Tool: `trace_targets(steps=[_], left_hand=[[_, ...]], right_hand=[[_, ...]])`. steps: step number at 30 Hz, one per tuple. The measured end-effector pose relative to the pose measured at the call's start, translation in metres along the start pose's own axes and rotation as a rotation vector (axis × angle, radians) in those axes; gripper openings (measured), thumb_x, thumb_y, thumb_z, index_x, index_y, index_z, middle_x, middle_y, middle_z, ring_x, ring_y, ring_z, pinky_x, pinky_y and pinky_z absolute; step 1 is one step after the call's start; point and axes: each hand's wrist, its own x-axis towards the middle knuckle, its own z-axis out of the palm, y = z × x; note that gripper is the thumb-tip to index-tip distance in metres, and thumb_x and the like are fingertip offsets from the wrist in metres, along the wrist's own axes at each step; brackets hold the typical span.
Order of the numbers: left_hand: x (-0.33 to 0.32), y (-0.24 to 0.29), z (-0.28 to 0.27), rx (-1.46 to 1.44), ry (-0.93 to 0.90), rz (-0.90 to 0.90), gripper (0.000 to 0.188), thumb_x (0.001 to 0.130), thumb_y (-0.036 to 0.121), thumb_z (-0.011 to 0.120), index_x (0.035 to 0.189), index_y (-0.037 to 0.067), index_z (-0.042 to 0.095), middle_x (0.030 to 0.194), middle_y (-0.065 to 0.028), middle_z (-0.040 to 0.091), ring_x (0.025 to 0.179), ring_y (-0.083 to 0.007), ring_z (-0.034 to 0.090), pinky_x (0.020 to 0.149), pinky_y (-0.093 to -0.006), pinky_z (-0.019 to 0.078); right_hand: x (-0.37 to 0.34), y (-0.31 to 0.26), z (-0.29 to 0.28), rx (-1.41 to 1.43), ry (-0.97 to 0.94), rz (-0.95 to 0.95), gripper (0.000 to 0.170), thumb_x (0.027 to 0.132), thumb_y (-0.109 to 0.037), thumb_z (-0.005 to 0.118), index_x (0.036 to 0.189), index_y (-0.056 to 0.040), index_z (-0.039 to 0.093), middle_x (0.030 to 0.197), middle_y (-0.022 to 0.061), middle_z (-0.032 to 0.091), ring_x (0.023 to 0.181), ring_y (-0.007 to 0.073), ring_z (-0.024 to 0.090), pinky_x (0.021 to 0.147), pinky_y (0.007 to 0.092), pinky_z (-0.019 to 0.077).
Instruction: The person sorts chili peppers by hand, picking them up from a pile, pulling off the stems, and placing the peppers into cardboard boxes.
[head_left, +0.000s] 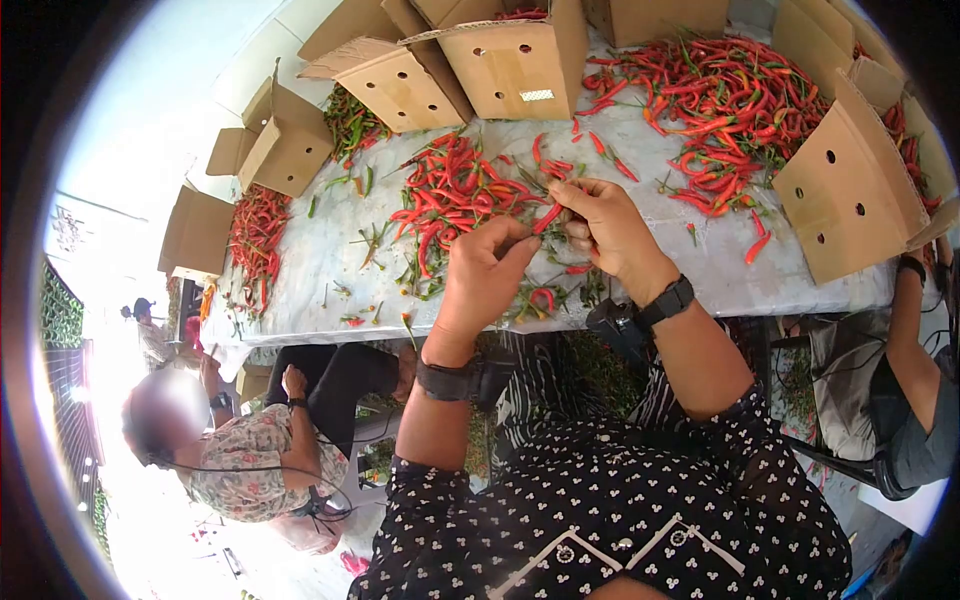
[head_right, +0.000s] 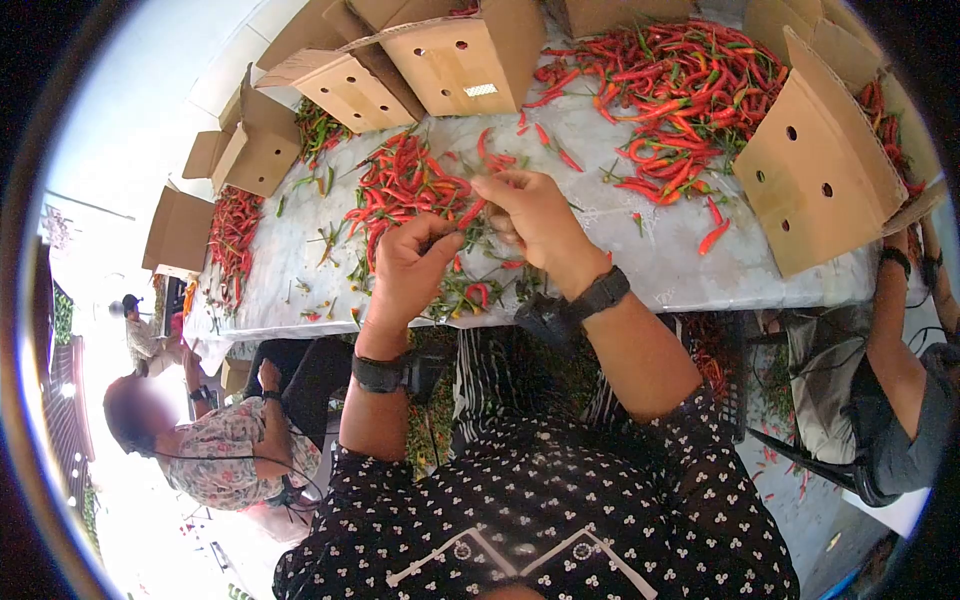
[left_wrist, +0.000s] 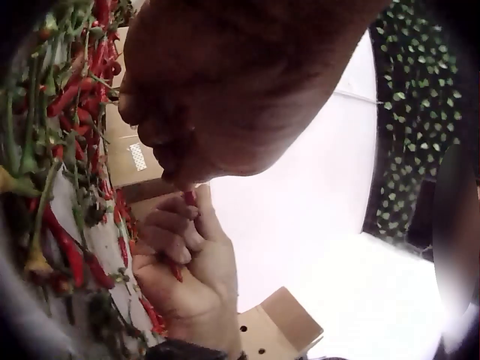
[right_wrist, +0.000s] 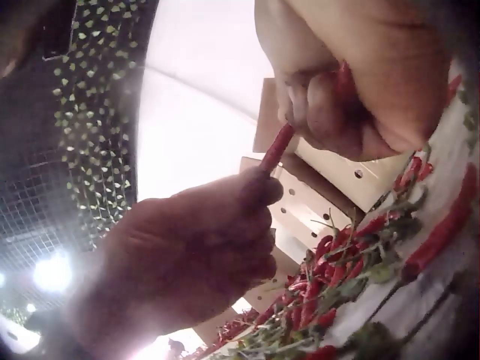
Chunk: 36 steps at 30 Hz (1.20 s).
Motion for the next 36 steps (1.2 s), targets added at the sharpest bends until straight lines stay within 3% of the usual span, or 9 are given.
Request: trace_targets(steps=[8,10,11,16,23,28,29,34,36], left_hand=[[-0.008,0.005,-0.017,0.031,-0.027,-0.049,0.010,0.077,0.009,0.062,0.083,0.001,0.061,0.071,-0.0034,0.057,0.062,-0.0097,0.052,0.056,-0.0238,0.0405],[-0.007,-0.005,-0.019,0.542,0.204,0.374,0.011,0.072,0.008,0.064,0.081,0.003,0.062,0.078,-0.0092,0.056,0.072,-0.0226,0.055,0.064,-0.0336,0.0431],[-0.010,-0.007,-0.017,0.542,0.203,0.375,0.011,0.072,0.008,0.064,0.081,0.003,0.062,0.078,-0.0092,0.056,0.072,-0.0226,0.055,0.064,-0.0336,0.0431],[-0.029,0.004,-0.002,0.635,-0.153,0.318,0.021,0.067,0.010,0.065,0.087,0.004,0.061,0.091,-0.0149,0.053,0.090,-0.0313,0.051,0.077,-0.0389,0.0406],[-0.022,-0.010,0.006,0.640,-0.239,0.283,0.023,0.067,0.008,0.063,0.090,0.003,0.059,0.087,-0.0158,0.055,0.087,-0.0330,0.054,0.076,-0.0387,0.0420],[-0.008,0.002,0.004,0.028,0.085,-0.098,0.022,0.074,0.004,0.060,0.095,-0.001,0.054,0.076,-0.0119,0.061,0.069,-0.0191,0.062,0.061,-0.0309,0.0482],[-0.006,0.003,0.003,0.048,0.086,-0.083,0.024,0.075,0.003,0.060,0.098,-0.001,0.053,0.077,-0.0105,0.061,0.070,-0.0135,0.060,0.061,-0.0290,0.0480],[0.003,0.009,0.007,0.240,0.143,0.193,0.029,0.072,0.000,0.059,0.100,-0.001,0.051,0.079,-0.0121,0.060,0.068,-0.0189,0.060,0.062,-0.0302,0.0480],[0.005,0.008,0.009,0.270,0.154,0.254,0.031,0.071,-0.003,0.059,0.100,-0.001,0.051,0.080,-0.0137,0.060,0.067,-0.0230,0.061,0.061,-0.0313,0.0479]], right_hand=[[0.012,-0.005,-0.024,0.382,0.029,0.016,0.019,0.085,-0.025,0.056,0.074,-0.0111,0.050,0.061,-0.0009,0.047,0.043,0.0064,0.036,0.038,0.0188,0.0275],[0.011,-0.005,-0.024,0.440,0.008,0.011,0.019,0.086,-0.027,0.054,0.075,-0.0118,0.050,0.063,0.0000,0.050,0.045,0.0073,0.039,0.039,0.0187,0.0287],[0.012,-0.005,-0.023,0.450,0.015,0.051,0.020,0.087,-0.028,0.054,0.075,-0.0118,0.051,0.063,-0.0004,0.050,0.045,0.0073,0.040,0.039,0.0188,0.0288],[0.009,-0.005,-0.015,0.403,0.023,0.135,0.018,0.086,-0.027,0.055,0.077,-0.0114,0.052,0.064,-0.0019,0.050,0.046,0.0071,0.042,0.038,0.0187,0.0284],[0.001,-0.007,-0.011,0.037,-0.145,0.087,0.011,0.082,-0.015,0.060,0.084,-0.0064,0.053,0.068,-0.0009,0.050,0.047,0.0031,0.041,0.036,0.0165,0.0263],[-0.006,-0.010,0.000,-0.253,-0.145,0.086,0.012,0.079,-0.013,0.062,0.086,-0.0037,0.057,0.065,-0.0015,0.050,0.046,0.0027,0.039,0.038,0.0186,0.0276],[-0.009,-0.011,0.004,-0.255,-0.148,0.085,0.012,0.079,-0.013,0.062,0.086,-0.0037,0.057,0.065,-0.0015,0.050,0.046,0.0027,0.039,0.038,0.0186,0.0276],[-0.007,-0.005,0.010,-0.883,-0.138,-0.232,0.021,0.076,-0.017,0.066,0.087,0.0015,0.064,0.071,0.0043,0.060,0.066,0.0064,0.054,0.059,0.0217,0.0433],[-0.011,-0.007,0.011,-0.793,-0.141,-0.194,0.020,0.076,-0.016,0.065,0.086,0.0009,0.064,0.069,0.0032,0.059,0.063,0.0058,0.053,0.056,0.0214,0.0421]])
